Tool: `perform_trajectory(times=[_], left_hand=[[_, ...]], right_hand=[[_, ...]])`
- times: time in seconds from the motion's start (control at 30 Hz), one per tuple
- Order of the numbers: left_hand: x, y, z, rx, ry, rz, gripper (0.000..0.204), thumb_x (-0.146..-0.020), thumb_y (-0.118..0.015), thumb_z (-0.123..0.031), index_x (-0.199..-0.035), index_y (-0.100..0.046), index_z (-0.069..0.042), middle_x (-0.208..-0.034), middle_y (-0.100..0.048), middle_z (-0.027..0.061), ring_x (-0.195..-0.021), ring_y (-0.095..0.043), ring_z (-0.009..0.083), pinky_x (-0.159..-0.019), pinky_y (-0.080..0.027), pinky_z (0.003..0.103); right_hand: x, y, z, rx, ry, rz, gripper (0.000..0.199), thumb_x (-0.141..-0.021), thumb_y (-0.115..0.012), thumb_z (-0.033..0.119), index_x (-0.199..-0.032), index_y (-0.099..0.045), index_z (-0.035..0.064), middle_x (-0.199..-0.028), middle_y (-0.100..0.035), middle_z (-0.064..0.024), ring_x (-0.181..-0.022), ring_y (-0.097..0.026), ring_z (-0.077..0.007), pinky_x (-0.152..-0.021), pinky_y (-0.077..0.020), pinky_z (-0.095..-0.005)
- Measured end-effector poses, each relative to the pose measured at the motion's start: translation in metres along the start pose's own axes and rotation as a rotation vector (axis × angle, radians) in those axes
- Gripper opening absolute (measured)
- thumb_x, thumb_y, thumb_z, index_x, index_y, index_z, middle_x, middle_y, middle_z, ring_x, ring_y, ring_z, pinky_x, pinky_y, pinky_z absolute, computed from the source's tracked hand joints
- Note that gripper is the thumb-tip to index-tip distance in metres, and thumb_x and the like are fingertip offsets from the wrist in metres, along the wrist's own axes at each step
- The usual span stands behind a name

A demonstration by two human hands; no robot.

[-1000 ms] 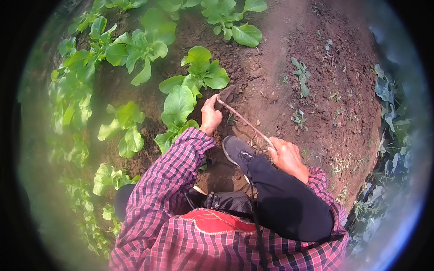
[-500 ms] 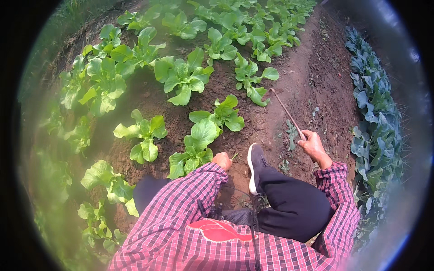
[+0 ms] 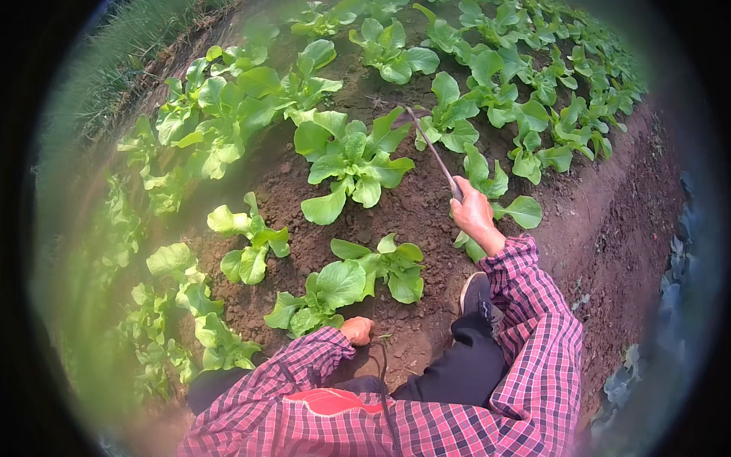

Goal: The person uses a small hand tool to loosen soil and remove weeds around rows of leafy green plants. They repeatedly scrape the ground and pull out small weeds, moving along the rows.

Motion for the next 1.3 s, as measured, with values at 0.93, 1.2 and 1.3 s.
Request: perform_trajectory(times=[0.93, 1.2, 1.3], left_hand=[[0.121, -0.045, 0.015, 0.883, 1.007, -0.737, 0.028, -0.075, -0.066, -0.021, -0.099, -0.066, -0.007, -0.088, -0.066, 0.0156, -0.084, -0.064, 0.0245, -0.075, -0.049, 0.033], [0.187, 0.056, 0.000, 0.890, 0.906, -0.927, 0.030, -0.077, -0.066, -0.016, -0.104, -0.063, -0.002, -0.089, -0.066, 0.0139, -0.083, -0.063, 0.0207, -0.075, -0.048, 0.031], [0.243, 0.098, -0.027, 0.787, 0.924, -1.116, 0.027, -0.078, -0.064, -0.010, -0.103, -0.062, 0.001, -0.084, -0.065, 0.0096, -0.078, -0.059, 0.0149, -0.072, -0.048, 0.028]], right_hand=[[-0.180, -0.194, 0.097, -0.074, 0.391, 0.354, 0.052, -0.082, -0.050, 0.012, -0.133, -0.037, 0.0095, -0.084, -0.062, -0.0255, -0.078, -0.060, -0.0432, -0.071, -0.0465, -0.0505], [-0.136, -0.145, 0.039, -0.168, 0.480, 0.380, 0.053, -0.081, -0.051, 0.009, -0.132, -0.038, 0.0085, -0.081, -0.060, -0.0263, -0.078, -0.059, -0.0430, -0.071, -0.0463, -0.0511], [-0.183, -0.149, 0.078, -0.140, 0.481, 0.292, 0.049, -0.081, -0.053, 0.008, -0.129, -0.043, 0.0098, -0.080, -0.061, -0.0251, -0.076, -0.060, -0.0417, -0.071, -0.0473, -0.0501]])
Point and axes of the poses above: each hand's wrist, its own x-axis away from the middle knuckle, its own y-axis out of the back of the hand, z = x × y, the point moved 10 cm from there along -x, towards the middle knuckle
